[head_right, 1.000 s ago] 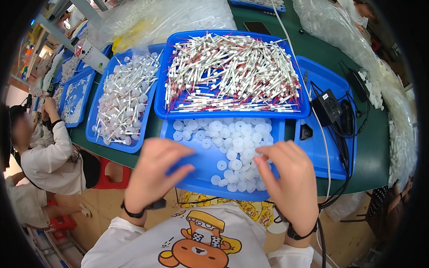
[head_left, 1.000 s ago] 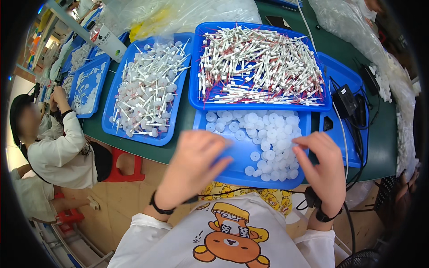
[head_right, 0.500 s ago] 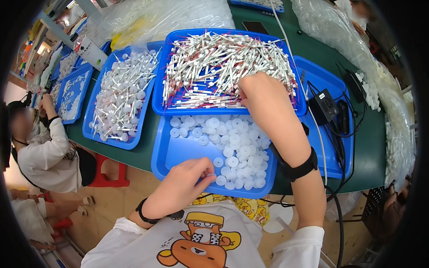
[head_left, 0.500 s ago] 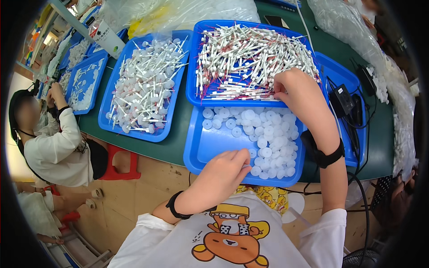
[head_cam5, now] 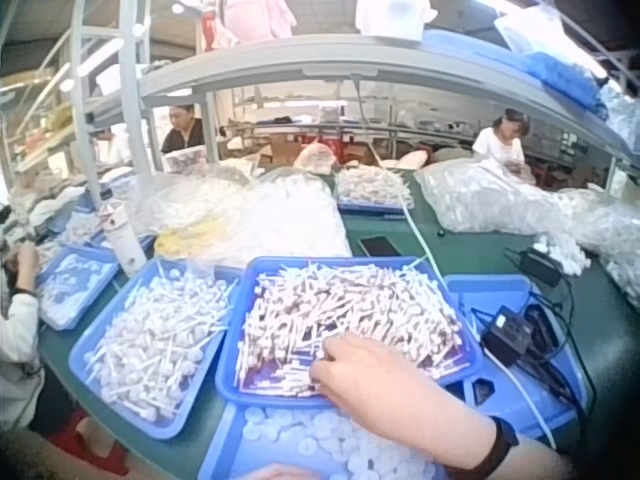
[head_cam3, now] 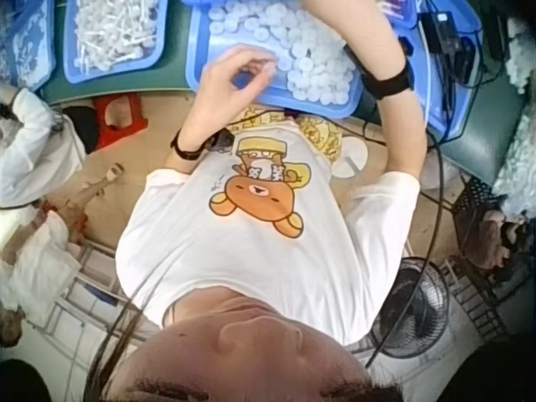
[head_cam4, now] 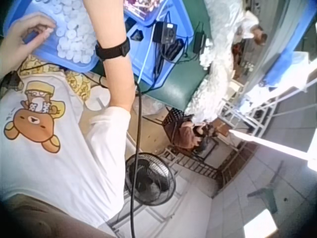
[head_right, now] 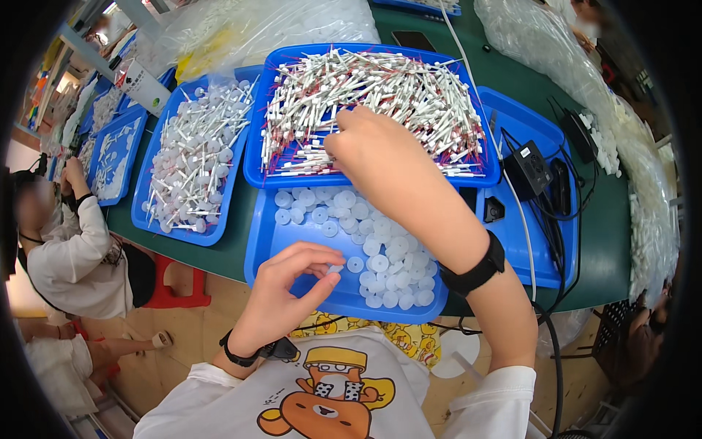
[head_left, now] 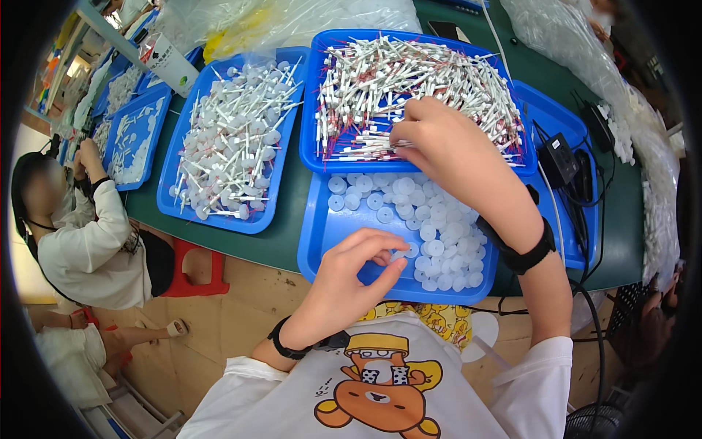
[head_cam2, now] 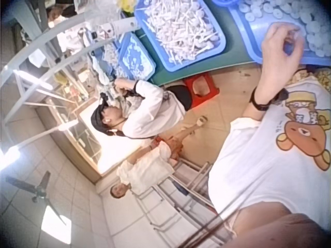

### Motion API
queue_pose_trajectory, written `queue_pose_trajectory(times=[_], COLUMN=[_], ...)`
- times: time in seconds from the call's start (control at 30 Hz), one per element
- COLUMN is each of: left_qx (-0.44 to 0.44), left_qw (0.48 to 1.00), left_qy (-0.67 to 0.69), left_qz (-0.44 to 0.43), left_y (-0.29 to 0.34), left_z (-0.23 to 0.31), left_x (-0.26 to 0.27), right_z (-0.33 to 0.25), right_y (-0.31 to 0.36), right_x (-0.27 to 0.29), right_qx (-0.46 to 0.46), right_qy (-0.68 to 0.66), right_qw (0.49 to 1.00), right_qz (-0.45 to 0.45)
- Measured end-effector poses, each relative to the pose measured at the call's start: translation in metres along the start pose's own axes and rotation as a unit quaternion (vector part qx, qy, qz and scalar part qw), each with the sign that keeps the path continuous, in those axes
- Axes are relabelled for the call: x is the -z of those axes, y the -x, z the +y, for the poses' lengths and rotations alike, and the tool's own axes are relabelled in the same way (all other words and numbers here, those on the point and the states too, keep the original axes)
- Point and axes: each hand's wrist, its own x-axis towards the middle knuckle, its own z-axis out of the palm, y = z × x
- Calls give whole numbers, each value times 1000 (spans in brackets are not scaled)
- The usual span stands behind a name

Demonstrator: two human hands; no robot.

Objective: The person repeatedly picks a white plastic cap and a small cylindrical component with wires from blue trays, presses them together, and places the assembled unit into a tray. The process is repeated continuously throughout the clip.

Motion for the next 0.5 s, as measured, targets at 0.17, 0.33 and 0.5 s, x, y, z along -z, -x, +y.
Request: queue_pose_trajectory(times=[0.17,0.33,0.5], left_qx=[6,19,27], left_qw=[1000,1000,997], left_qy=[3,12,71], left_qz=[-15,-18,-27], left_y=[0,0,-1], left_z=[0,2,1], left_x=[2,0,-2], right_z=[-3,-5,-2], right_y=[-10,-15,-15], right_x=[-15,-27,-24], right_qx=[23,48,53], right_qy=[-6,-38,-9], right_qw=[998,997,996], right_qz=[55,38,69])
